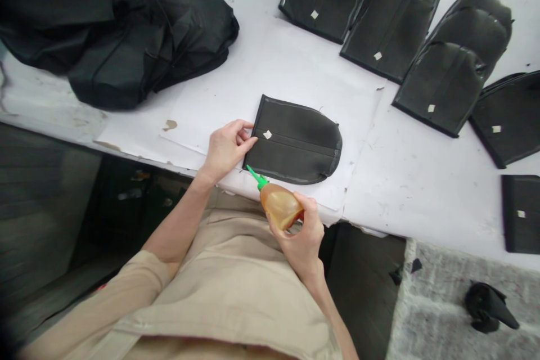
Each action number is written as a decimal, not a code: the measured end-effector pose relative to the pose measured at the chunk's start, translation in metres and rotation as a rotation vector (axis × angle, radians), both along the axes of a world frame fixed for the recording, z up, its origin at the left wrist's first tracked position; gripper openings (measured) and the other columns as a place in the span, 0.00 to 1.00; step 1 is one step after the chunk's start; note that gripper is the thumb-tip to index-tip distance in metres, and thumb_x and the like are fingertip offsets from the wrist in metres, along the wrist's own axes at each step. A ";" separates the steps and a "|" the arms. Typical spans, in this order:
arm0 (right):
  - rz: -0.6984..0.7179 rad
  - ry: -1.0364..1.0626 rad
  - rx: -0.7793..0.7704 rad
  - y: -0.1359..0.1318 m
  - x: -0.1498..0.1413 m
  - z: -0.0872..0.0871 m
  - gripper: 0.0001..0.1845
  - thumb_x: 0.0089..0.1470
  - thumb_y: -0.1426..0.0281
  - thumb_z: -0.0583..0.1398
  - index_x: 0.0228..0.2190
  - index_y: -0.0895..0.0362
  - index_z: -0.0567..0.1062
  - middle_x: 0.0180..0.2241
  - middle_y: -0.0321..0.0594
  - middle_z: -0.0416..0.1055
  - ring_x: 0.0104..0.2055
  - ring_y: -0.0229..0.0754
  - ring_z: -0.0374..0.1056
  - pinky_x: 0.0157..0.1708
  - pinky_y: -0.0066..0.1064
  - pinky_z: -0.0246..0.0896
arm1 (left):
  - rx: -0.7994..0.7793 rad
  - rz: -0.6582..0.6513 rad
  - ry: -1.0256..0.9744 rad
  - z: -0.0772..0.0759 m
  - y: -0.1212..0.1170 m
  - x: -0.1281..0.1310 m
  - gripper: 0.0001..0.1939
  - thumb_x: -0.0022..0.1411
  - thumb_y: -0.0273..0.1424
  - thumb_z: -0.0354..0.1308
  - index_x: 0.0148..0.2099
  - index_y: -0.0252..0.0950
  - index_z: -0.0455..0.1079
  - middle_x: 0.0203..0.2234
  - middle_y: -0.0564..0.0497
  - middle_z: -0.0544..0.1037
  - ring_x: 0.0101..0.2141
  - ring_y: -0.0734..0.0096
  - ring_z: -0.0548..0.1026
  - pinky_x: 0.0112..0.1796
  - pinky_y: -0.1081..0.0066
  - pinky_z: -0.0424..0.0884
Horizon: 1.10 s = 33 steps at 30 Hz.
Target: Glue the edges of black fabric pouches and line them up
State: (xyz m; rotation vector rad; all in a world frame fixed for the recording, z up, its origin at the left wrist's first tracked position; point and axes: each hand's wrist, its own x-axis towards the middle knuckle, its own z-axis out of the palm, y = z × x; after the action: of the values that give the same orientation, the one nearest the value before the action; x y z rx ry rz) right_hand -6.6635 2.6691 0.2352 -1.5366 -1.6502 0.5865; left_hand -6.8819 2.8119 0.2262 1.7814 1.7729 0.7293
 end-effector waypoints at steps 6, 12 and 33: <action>-0.091 0.305 -0.266 0.007 -0.002 0.002 0.29 0.48 0.61 0.73 0.49 0.54 0.73 0.44 0.42 0.77 0.40 0.45 0.75 0.34 0.33 0.75 | -0.042 0.033 -0.076 -0.002 0.001 -0.002 0.08 0.64 0.26 0.63 0.46 0.37 0.74 0.30 0.54 0.79 0.31 0.68 0.77 0.36 0.71 0.71; -0.257 1.012 -0.580 0.006 0.026 0.003 0.29 0.48 0.49 0.69 0.46 0.52 0.75 0.42 0.43 0.79 0.30 0.44 0.73 0.21 0.31 0.68 | -0.073 0.037 -0.089 -0.002 0.004 -0.005 0.02 0.64 0.29 0.62 0.36 0.38 0.71 0.28 0.53 0.80 0.29 0.68 0.77 0.34 0.70 0.69; -0.918 1.183 0.216 -0.067 0.213 -0.008 0.28 0.45 0.46 0.71 0.39 0.53 0.77 0.35 0.40 0.77 0.27 0.41 0.67 0.18 0.28 0.58 | -0.747 0.012 -0.969 0.051 0.025 0.059 0.23 0.42 0.30 0.73 0.44 0.48 0.83 0.40 0.53 0.86 0.37 0.54 0.84 0.32 0.65 0.84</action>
State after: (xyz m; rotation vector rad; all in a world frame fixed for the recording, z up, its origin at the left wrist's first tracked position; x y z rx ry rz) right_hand -6.4506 2.6017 0.2271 -1.1811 -0.0688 0.5709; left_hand -6.8234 2.8365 0.2774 0.7052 1.1318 0.6395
